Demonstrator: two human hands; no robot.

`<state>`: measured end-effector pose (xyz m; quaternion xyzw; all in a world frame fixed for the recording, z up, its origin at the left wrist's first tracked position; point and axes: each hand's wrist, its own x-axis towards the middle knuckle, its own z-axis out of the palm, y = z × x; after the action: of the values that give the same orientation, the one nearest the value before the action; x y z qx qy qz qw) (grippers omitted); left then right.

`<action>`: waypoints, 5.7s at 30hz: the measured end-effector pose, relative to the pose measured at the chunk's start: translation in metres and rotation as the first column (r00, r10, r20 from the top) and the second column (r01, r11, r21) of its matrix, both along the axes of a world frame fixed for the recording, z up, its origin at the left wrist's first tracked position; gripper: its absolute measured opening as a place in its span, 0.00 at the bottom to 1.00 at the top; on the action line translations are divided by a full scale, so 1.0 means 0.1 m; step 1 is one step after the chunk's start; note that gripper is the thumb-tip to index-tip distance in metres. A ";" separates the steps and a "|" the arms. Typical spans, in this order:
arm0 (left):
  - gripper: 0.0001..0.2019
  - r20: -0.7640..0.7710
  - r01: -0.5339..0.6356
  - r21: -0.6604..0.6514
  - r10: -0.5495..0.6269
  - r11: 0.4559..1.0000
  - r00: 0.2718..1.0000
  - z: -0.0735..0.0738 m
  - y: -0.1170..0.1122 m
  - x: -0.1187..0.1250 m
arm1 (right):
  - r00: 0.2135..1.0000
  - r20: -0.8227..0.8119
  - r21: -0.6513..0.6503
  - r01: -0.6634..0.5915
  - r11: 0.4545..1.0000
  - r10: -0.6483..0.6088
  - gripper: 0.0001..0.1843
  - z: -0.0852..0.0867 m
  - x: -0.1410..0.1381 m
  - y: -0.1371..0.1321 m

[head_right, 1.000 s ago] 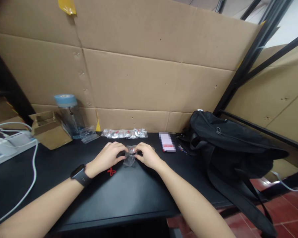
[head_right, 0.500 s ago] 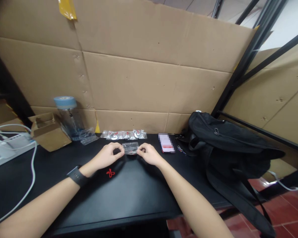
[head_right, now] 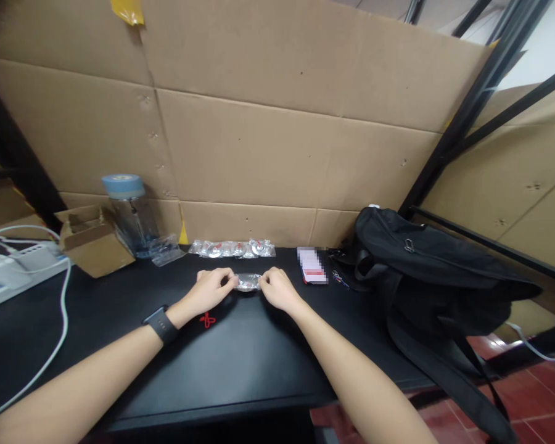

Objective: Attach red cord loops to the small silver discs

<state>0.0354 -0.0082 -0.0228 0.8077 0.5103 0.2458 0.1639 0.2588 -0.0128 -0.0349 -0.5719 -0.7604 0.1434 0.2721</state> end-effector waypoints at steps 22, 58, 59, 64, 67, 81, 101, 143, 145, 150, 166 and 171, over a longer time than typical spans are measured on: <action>0.19 -0.136 0.246 0.129 -0.229 0.961 0.964 -0.03 -0.04 -0.15 | 0.968 0.103 0.030 -0.234 0.972 0.230 0.13 0.10 -0.02 -0.10; 0.13 -0.181 0.548 -0.319 -0.618 0.773 0.765 0.42 -0.01 -0.60 | 0.959 0.248 -0.020 -0.136 0.990 0.137 0.19 0.14 0.58 0.12; 0.10 -0.206 0.540 -0.301 -0.606 0.786 0.768 0.42 -0.03 -0.58 | 0.962 0.234 -0.028 -0.139 0.990 0.142 0.20 0.14 0.58 0.11; 0.04 -0.264 0.524 -0.204 -0.561 0.827 0.784 0.36 -0.01 -0.54 | 0.975 0.127 -0.086 -0.170 0.982 0.180 0.24 0.14 0.56 0.08; 0.01 -0.278 0.506 -0.107 -0.514 0.856 0.811 0.34 0.03 -0.55 | 0.971 0.087 -0.097 -0.212 0.972 0.221 0.26 0.15 0.46 0.03; 0.08 -0.094 0.307 0.068 -0.300 0.949 0.949 0.30 0.00 -0.38 | 0.950 0.017 -0.199 -0.302 0.932 0.311 0.35 0.25 0.36 -0.09; 0.13 -0.049 0.260 0.037 -0.258 0.965 0.965 0.20 -0.02 -0.27 | 0.924 -0.068 0.041 -0.375 0.926 0.377 0.30 0.29 0.16 -0.17; 0.09 0.078 0.006 0.443 -0.045 0.896 0.996 0.18 -0.29 -0.01 | 0.636 -0.716 0.133 -0.280 0.951 0.287 0.20 0.18 -0.27 -0.30; 0.09 0.092 -0.012 0.445 -0.032 0.896 0.995 0.15 -0.29 0.00 | 0.629 -0.719 0.135 -0.290 0.947 0.295 0.19 0.18 -0.27 -0.30; 0.07 0.136 -0.049 0.431 -0.011 0.901 0.991 0.08 -0.27 0.03 | 0.640 -0.721 0.096 -0.288 0.953 0.266 0.19 0.12 -0.24 -0.23; 0.11 0.149 -0.014 0.249 -0.024 0.968 0.989 0.14 -0.21 -0.02 | 0.929 -0.147 0.332 -0.276 0.902 0.338 0.03 0.25 -0.11 -0.23; 0.15 0.001 0.169 0.209 -0.173 0.963 0.985 0.07 -0.19 -0.03 | 0.927 -0.109 0.328 -0.306 0.894 0.358 0.02 0.26 -0.07 -0.22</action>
<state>0.0319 -0.0274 -0.0154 0.8590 0.4086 0.2904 0.1040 0.2514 -0.0353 -0.0093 -0.3702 -0.8346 0.1161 0.3910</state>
